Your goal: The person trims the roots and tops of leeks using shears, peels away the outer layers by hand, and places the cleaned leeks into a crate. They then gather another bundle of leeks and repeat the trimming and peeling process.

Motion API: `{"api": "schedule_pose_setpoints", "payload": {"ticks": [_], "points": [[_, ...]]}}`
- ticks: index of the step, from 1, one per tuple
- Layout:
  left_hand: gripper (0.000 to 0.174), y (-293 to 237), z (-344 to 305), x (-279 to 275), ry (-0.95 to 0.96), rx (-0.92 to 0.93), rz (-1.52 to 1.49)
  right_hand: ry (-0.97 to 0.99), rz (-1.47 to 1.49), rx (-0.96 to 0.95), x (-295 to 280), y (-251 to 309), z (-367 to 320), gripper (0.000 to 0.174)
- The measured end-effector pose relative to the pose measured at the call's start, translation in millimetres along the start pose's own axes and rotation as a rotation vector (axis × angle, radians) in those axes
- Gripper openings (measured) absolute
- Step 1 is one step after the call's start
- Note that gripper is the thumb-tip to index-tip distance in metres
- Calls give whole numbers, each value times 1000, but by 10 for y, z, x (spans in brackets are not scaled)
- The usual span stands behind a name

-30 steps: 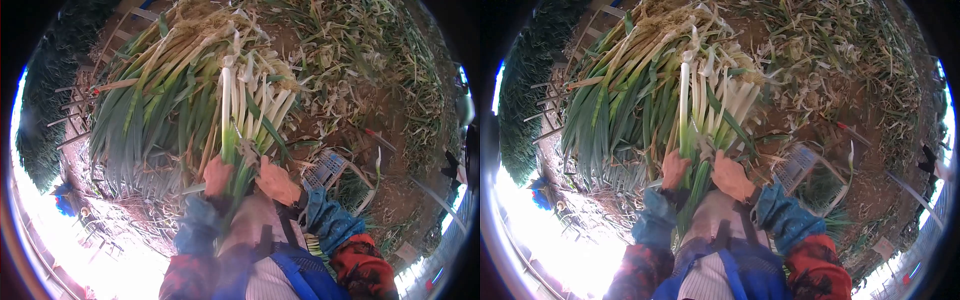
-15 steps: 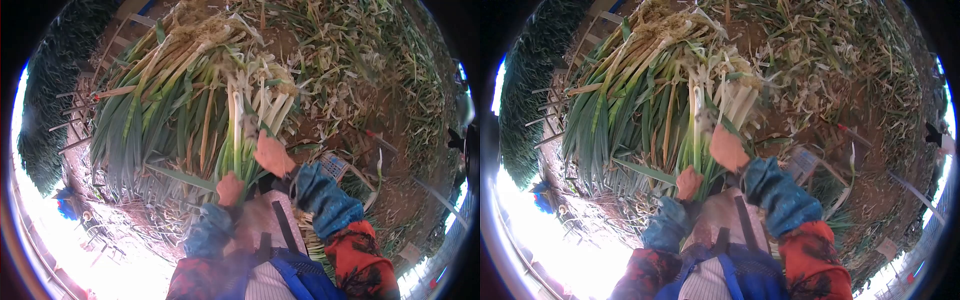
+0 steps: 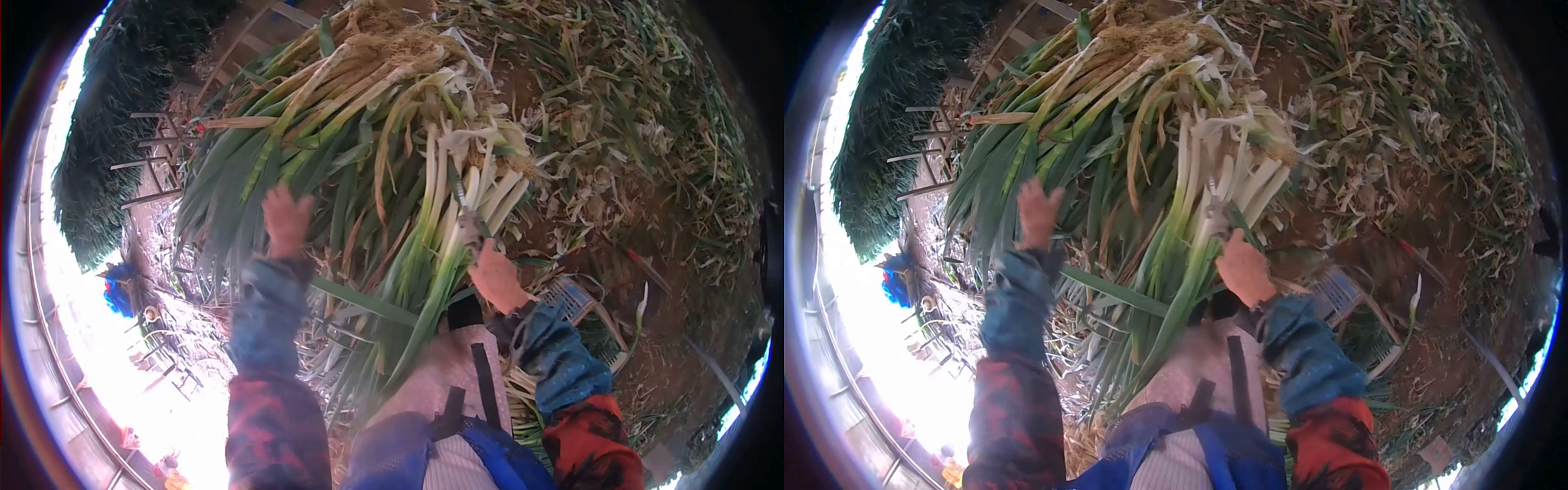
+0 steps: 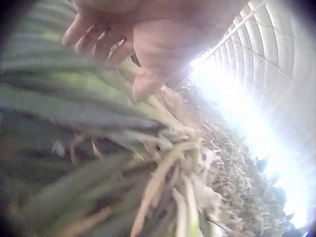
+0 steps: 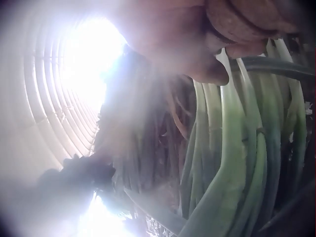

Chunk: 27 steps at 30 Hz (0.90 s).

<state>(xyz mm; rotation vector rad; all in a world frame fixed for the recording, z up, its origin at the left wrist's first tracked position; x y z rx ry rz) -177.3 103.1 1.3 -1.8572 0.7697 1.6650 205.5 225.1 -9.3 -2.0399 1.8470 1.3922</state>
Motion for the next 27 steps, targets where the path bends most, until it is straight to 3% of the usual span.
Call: {"api": "schedule_pose_setpoints", "payload": {"ticks": [3, 6, 8, 10, 14, 15, 21, 24, 27], "points": [[62, 426, 674, -195, -61, 42, 75, 16, 14, -106, -120, 194, -200, 41], [60, 417, 1050, -187, -80, 88, 68, 67, 51, -147, 0, 374, -365, 44], [58, 282, 1179, -220, -4, 50, 108, 163, 73, -73, 16, 452, -455, 47], [57, 109, 1218, -205, 114, -33, 200, 140, 22, -131, 89, 426, -510, 52], [58, 326, 1310, 169, -39, 45, 220, 159, 108, -134, 145, 504, -570, 52], [58, 282, 1306, 178, 3, 47, 156, 158, 129, -130, 113, 553, -556, 51], [60, -274, 453, 40, 459, -88, -216, 162, 144, -116, -14, 716, -538, 50], [62, -552, -18, -35, 598, -40, -383, 130, 167, -178, -17, 730, -677, 50], [58, -542, -298, 238, 641, -64, -787, 53, 179, -212, 20, 799, -918, 48]]}}
Point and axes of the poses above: each hand's wrist, its own z-axis towards the middle knuckle, its own x-axis out of the palm, y = z × x, the point moved 1 cm from there along z, towards the middle knuckle, and after that the axes turned 5 degrees about y, right-handed, at the moved point
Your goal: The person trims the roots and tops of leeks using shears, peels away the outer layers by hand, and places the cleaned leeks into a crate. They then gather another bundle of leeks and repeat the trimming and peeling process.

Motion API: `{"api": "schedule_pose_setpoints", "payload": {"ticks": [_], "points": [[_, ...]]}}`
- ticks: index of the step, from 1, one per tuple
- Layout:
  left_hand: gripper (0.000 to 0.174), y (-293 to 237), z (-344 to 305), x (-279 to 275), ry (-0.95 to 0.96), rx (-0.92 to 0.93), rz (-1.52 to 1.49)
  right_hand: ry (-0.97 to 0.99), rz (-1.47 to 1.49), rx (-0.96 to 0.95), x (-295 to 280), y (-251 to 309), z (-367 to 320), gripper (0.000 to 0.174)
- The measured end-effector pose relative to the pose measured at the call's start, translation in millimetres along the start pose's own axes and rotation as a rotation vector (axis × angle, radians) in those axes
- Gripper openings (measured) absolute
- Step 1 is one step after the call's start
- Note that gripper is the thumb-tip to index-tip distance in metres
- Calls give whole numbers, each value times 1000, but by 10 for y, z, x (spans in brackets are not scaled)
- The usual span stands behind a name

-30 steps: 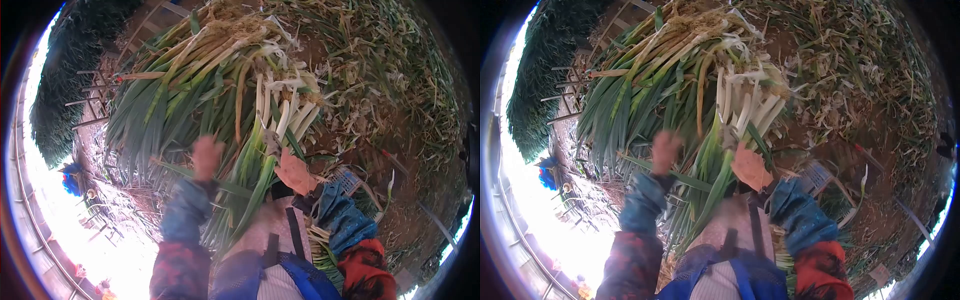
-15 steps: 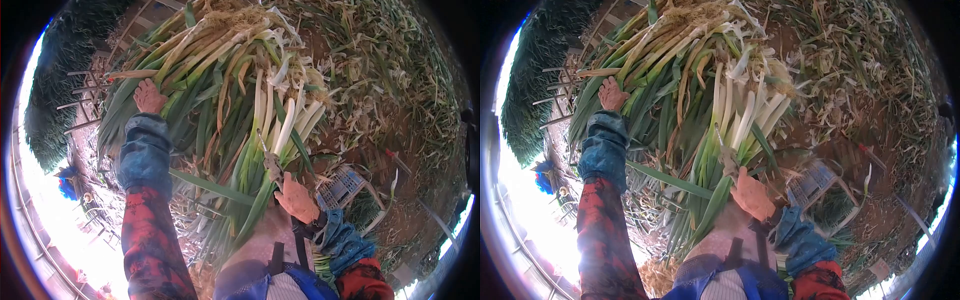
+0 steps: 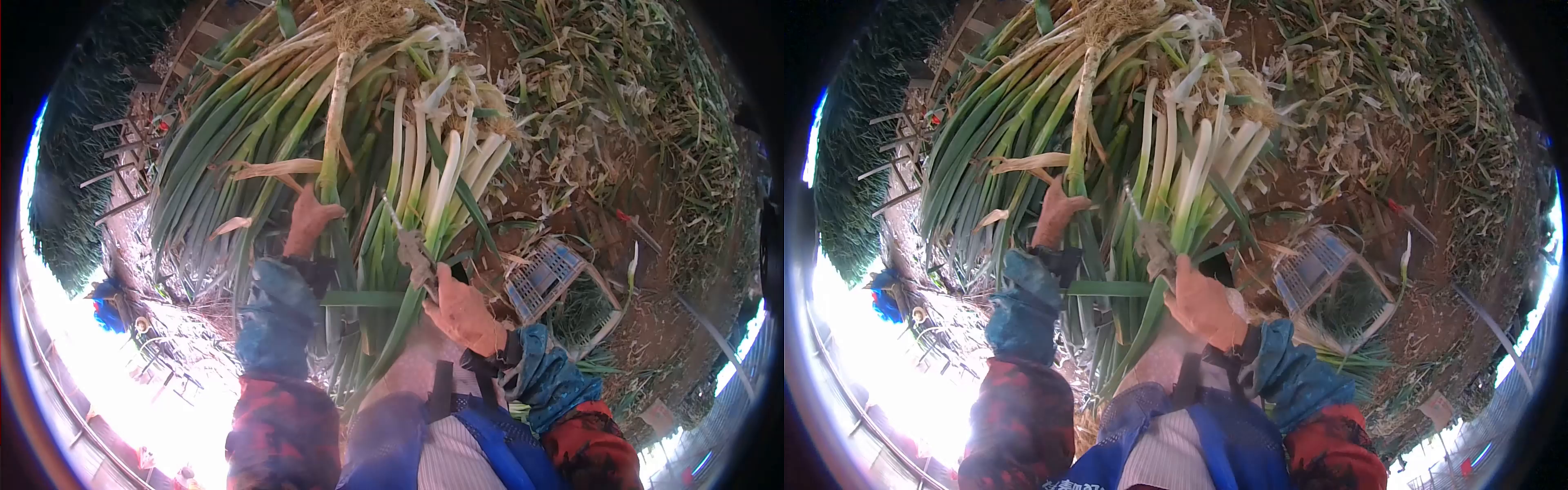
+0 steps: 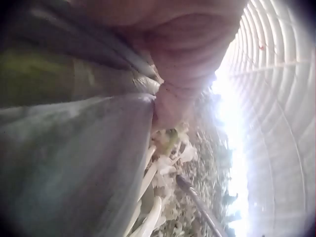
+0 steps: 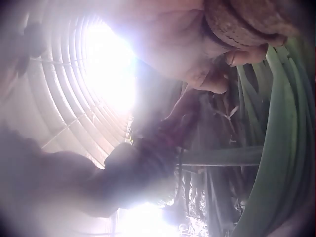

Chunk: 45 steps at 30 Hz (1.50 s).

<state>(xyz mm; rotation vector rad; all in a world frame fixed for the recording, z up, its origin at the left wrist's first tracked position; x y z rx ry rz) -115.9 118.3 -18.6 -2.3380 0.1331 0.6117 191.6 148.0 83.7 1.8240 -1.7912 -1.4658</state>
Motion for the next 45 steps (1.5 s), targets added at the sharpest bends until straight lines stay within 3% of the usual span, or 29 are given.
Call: {"api": "schedule_pose_setpoints", "payload": {"ticks": [3, 4, 7, 10, 13, 16, 19, 22, 25, 28, 31, 32, 34, 35, 37, 40, 45], "points": [[55, 101, -109, 297, 91, -24, -541, 149, 81, 67, 41, 113, -27, 48], [50, 123, -111, 349, 124, 28, -589, 200, 61, 73, 57, 128, 27, 53], [40, 229, -102, 420, 79, 29, -896, 54, -86, -116, 161, 20, 321, 48], [40, 420, 15, 472, 175, -10, -899, 66, -91, -22, 147, -98, 532, 66], [39, 599, 224, 623, 84, -160, -731, 111, -87, -35, 132, -33, 296, 67], [53, 720, 331, 766, -292, -10, 227, 122, -14, -36, 106, -47, 40, 61], [38, 555, 299, 728, -205, 61, 336, 164, -73, 194, 87, -127, 81, 53], [25, 341, 142, 670, -108, 120, 448, 77, -48, 59, 78, -175, 65, 49], [21, 339, -118, 550, 267, -209, -814, 80, -39, 81, 62, -151, 69, 50], [29, 60, -434, 534, 381, -108, -499, 131, 34, 113, 8, 8, -35, 48], [31, 217, -416, 638, 131, 3, -208, 220, 54, 105, 143, 145, -195, 56], [30, 283, -377, 693, 64, 8, -58, 181, 69, -26, 183, 122, -268, 67], [29, 274, -339, 749, -72, 15, 242, 132, 30, -87, 186, 108, -138, 55], [28, 287, -359, 759, -63, -58, 244, 104, 13, -119, 180, 101, -30, 48], [27, 45, -501, 687, -53, -197, 248, -43, -78, -177, 218, -49, 331, 52], [29, 108, -572, 724, -57, -140, 200, -144, -110, -211, 124, -23, 467, 53], [32, 306, -692, 733, 19, -119, 63, -7, -39, -116, -45, 212, 172, 44]]}}
Point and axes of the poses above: each hand's wrist, its own z-axis towards the middle knuckle, its own x-axis out of the palm, y = z × x, the point moved 1 cm from there along z, towards the middle knuckle, and after that the axes turned 5 degrees about y, right-handed, at the moved point
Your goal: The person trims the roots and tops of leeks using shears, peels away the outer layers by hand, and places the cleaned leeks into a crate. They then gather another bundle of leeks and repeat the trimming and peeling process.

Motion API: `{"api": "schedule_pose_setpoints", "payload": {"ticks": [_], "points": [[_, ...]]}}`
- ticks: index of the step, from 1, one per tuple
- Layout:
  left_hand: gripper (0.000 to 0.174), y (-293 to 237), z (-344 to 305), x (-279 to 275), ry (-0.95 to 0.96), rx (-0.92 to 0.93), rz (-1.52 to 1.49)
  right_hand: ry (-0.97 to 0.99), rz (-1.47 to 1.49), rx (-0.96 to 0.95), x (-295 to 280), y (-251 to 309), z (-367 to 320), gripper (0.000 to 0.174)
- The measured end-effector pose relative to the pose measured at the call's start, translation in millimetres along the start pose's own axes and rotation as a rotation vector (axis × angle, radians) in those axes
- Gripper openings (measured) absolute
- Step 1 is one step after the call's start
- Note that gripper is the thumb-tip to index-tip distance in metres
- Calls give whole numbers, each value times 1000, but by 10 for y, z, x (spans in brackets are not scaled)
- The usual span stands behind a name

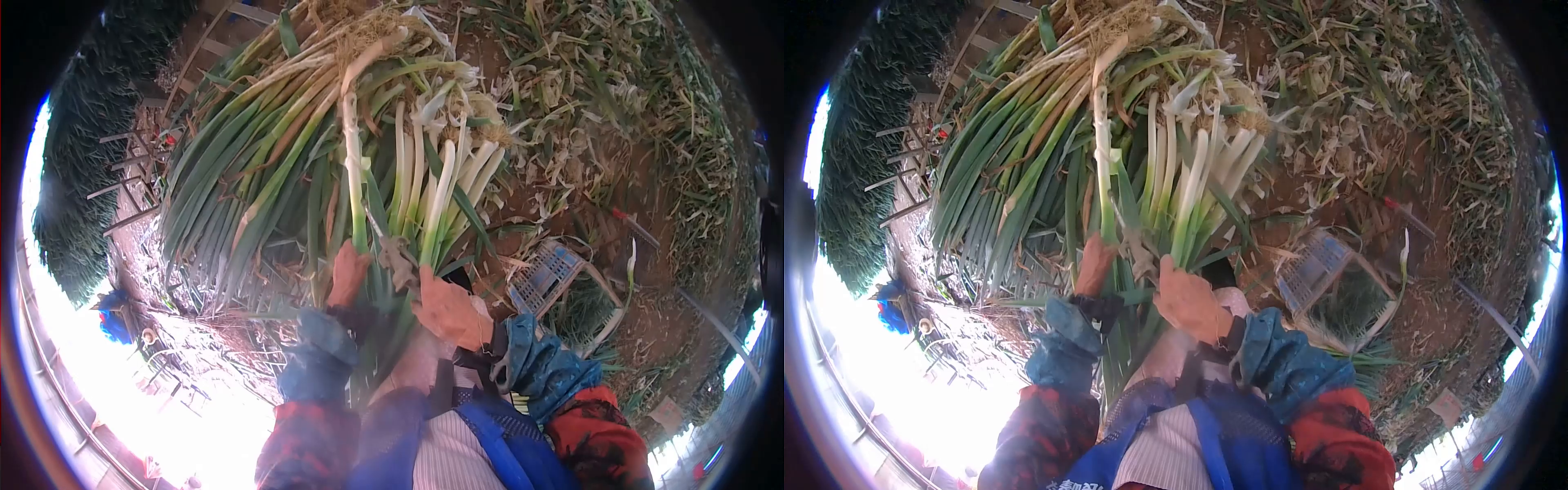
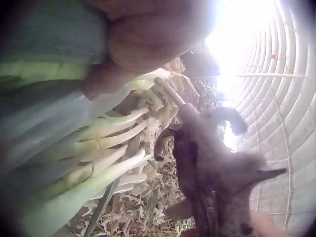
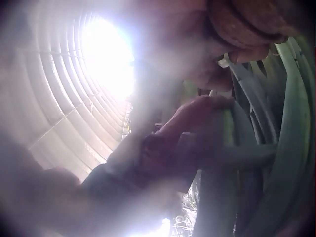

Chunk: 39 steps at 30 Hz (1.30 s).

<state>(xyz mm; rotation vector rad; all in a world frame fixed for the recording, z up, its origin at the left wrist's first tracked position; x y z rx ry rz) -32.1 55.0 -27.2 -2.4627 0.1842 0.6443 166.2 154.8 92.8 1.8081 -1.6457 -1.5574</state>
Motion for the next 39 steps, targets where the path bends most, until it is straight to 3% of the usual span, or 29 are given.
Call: {"api": "schedule_pose_setpoints", "payload": {"ticks": [8, 9, 11, 17, 20, 23, 26, 29, 32, 35, 39], "points": [[33, 109, -392, 124, 53, -59, -110, -116, -111, 135, 32, -355, 979, 38], [34, 184, -420, 154, 46, -43, -102, -153, -125, 152, 37, -378, 999, 35], [35, 340, -423, 266, 36, -7, -98, -38, -108, 134, -40, -216, 744, 36], [40, 200, -544, 435, 86, -231, 73, 161, -64, 186, 151, -17, -136, 32], [43, 174, -603, 442, 107, -201, 75, 115, -111, 234, 228, -164, 22, 28], [44, 229, -588, 475, 91, -208, 113, 23, -73, 211, 290, -429, 356, 39], [43, 195, -617, 456, 116, -219, 100, -23, -77, 202, 186, -382, 495, 36], [42, 188, -619, 495, 98, -212, 84, 84, -69, 231, 179, -228, 415, 32], [40, 106, -662, 503, 121, -274, 143, 73, -78, 191, 298, -299, 313, 29], [37, 202, -664, 572, 88, -219, 172, 5, -131, 267, 296, -434, 630, 29], [37, 132, -703, 521, 94, -233, 164, -50, -246, 250, 218, -658, 981, 41]]}}
Point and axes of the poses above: each hand's wrist, its own z-axis towards the middle knuckle, its own x-axis out of the palm, y = z × x, the point moved 1 cm from there along z, towards the middle knuckle, and after that the axes turned 5 degrees about y, right-handed, at the moved point
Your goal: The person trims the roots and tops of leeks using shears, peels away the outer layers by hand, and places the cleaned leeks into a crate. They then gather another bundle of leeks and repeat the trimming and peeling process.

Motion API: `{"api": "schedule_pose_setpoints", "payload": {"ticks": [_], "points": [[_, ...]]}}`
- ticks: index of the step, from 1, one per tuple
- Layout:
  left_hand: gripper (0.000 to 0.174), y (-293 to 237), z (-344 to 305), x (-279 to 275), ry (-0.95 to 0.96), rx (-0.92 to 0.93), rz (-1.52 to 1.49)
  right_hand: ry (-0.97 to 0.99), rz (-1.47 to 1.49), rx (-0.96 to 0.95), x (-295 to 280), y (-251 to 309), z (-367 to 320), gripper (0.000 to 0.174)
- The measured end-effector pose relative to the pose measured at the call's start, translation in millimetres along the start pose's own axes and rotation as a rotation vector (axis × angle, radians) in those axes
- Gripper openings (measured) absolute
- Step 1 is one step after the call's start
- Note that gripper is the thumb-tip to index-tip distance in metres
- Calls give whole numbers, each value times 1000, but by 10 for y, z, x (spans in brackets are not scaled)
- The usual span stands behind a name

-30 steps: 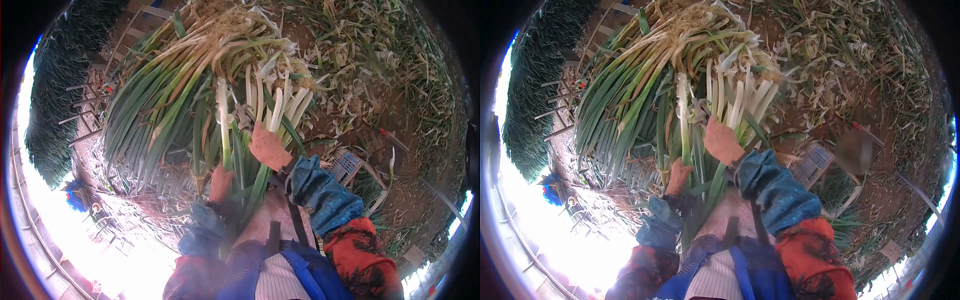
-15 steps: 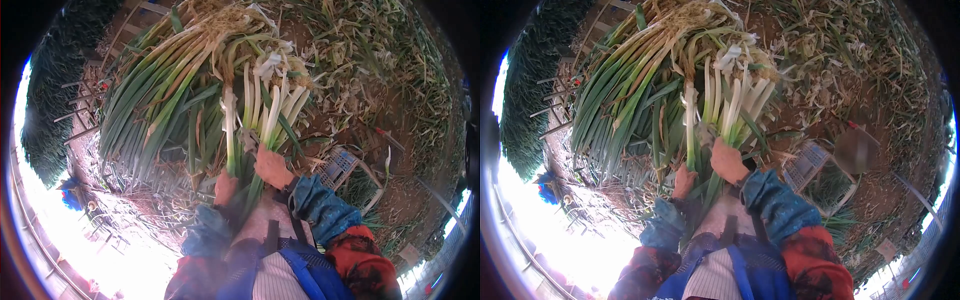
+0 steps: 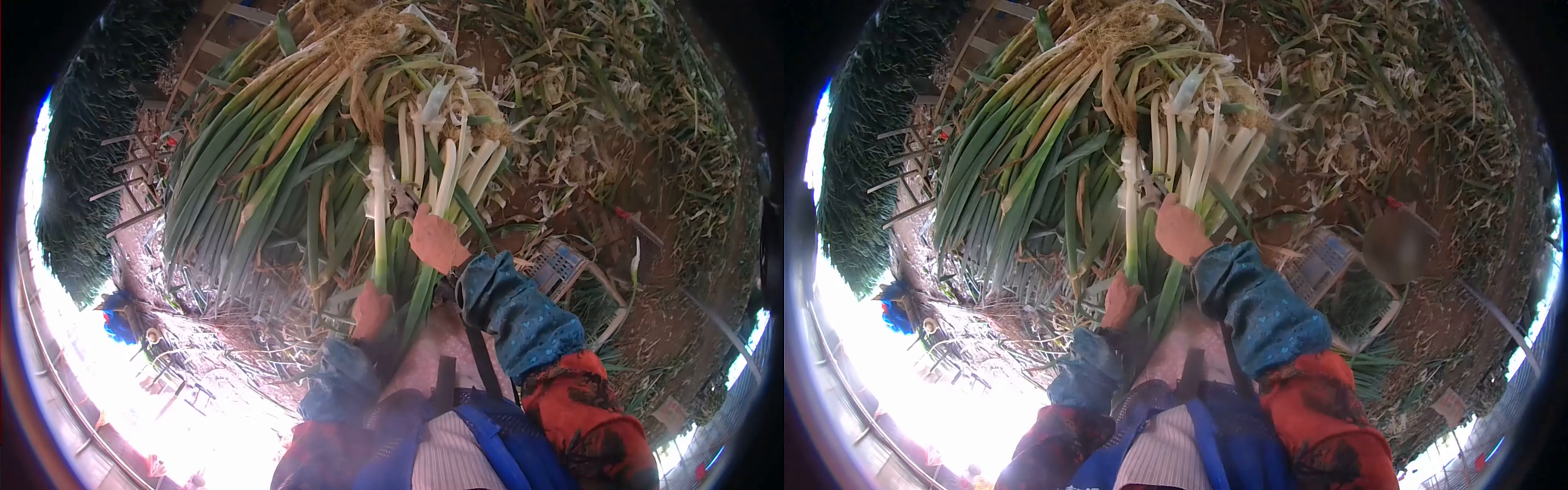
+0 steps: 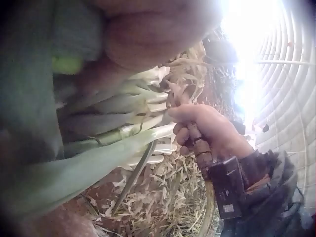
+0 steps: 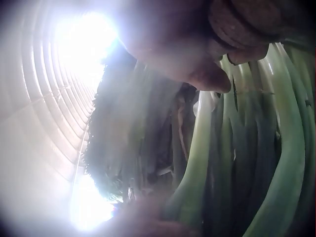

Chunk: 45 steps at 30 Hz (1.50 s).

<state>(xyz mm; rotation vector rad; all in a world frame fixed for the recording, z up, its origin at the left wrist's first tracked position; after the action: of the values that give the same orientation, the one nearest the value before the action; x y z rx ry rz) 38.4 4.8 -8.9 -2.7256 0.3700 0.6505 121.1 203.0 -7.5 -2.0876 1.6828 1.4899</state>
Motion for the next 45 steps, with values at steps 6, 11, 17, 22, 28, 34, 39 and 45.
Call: {"api": "schedule_pose_setpoints", "payload": {"ticks": [6, 11, 17, 22, 28, 34, 39, 45], "points": [[34, -199, -118, -431, -139, 149, -128, 214, 173, -110, -262, 150, -865, 34], [23, -843, 98, -753, -183, 269, 39, 190, 311, -46, -444, 160, -1389, 42], [29, -718, -94, -145, -65, 125, 154, -7, 190, -38, -400, -139, -1024, 49], [24, -469, -181, 119, -86, 157, 145, -71, 51, 6, -267, -384, -275, 46], [21, -546, -292, 76, -31, 136, 133, -30, 96, 169, -347, -383, -263, 42], [22, -478, -264, 193, -13, 194, 97, 52, 125, 46, -489, -242, -790, 41], [31, -612, 169, -330, 86, 416, 291, 13, 97, 16, -295, -544, -527, 45], [18, -803, 1322, -2176, -780, 478, 730, 109, 71, 23, -384, -248, -670, 42]]}}
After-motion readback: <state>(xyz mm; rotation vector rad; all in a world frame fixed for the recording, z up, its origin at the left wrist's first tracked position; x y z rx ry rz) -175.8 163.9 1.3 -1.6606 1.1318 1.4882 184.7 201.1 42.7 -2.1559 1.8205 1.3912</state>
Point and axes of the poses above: each hand's wrist, its own z-axis towards the middle knuckle, its own x-axis out of the palm, y = z × x, the point moved 1 cm from there along z, towards the middle knuckle, and after that the axes turned 5 degrees about y, right-handed, at the moved point
